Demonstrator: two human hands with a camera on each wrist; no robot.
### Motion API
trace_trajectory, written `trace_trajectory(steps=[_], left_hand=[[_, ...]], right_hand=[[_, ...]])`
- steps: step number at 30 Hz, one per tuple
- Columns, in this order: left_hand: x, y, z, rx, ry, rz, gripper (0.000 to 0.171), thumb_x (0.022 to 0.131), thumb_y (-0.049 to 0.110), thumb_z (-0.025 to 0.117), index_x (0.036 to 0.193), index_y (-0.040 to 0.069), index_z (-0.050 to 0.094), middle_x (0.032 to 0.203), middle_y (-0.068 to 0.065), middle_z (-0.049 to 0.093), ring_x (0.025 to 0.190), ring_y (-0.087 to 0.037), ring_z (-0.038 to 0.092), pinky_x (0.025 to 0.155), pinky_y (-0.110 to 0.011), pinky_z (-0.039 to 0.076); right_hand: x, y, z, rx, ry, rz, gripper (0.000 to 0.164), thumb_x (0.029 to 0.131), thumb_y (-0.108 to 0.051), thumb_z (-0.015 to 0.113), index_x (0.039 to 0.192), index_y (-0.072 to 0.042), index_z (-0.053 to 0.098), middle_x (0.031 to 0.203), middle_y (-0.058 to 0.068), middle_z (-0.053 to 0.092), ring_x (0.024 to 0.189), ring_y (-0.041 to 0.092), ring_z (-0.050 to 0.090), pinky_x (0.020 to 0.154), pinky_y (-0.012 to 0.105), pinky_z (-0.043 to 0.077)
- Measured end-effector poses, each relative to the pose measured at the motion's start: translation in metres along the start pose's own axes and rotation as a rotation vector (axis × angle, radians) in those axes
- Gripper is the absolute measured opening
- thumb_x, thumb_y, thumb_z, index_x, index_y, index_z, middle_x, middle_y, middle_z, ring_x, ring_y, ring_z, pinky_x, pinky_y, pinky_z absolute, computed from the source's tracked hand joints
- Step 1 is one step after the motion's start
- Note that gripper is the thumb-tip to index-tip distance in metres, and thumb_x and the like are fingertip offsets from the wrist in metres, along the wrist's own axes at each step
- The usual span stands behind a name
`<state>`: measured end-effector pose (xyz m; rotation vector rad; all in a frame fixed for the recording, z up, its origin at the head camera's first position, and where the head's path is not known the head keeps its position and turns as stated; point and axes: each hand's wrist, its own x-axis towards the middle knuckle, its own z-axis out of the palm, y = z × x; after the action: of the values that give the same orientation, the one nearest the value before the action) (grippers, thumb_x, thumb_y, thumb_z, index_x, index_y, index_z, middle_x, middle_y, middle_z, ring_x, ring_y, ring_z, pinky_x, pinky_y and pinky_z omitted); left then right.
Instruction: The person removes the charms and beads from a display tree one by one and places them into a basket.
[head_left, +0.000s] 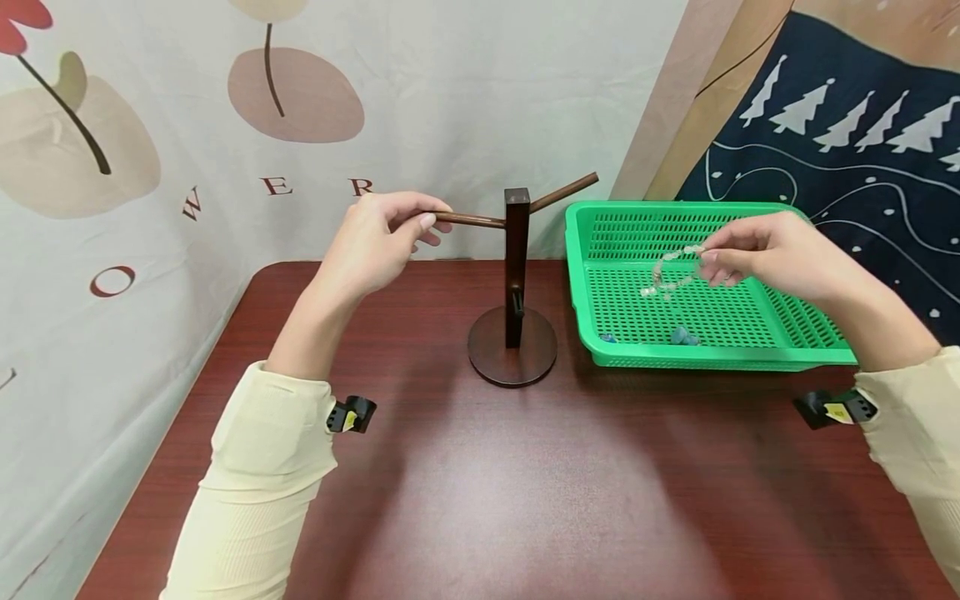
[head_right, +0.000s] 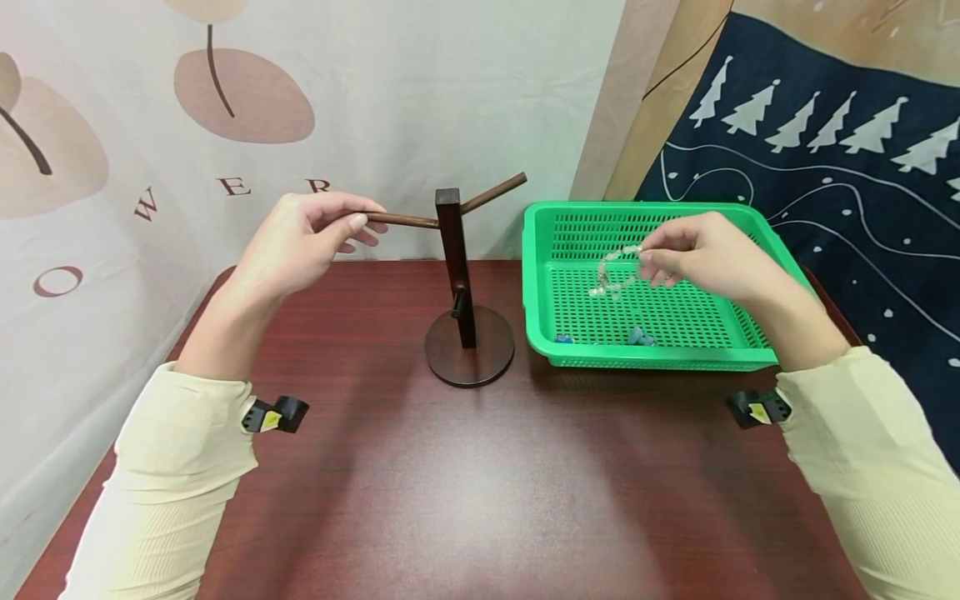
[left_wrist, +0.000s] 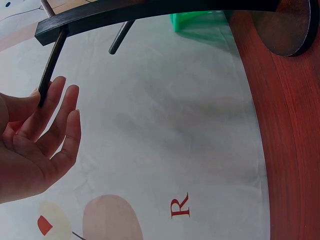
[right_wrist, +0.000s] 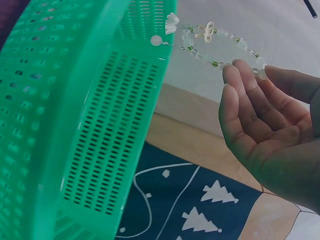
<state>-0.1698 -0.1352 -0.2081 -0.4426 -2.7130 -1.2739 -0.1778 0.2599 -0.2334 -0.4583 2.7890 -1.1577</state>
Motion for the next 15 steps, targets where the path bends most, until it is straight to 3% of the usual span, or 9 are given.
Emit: trace_trajectory(steps=[15], left_hand=[[0.0,0.001,0.0,-0.008,-0.002,-0.009,0.022,0.093,0.006,0.049,0.107,0.011,0.066,0.094,-0.003,0.067,0.085,-0.015,0.063,0.07,-0.03,0.046]], right_hand=[[-0.015,0.026,0.012,-0.029,-0.141,0.054,0.017,0.092,-0.004,0.051,0.101,0.007,0.061,0.078,0.009,0.063,0.066,0.017,0.06,0.059,0.029,0.051]])
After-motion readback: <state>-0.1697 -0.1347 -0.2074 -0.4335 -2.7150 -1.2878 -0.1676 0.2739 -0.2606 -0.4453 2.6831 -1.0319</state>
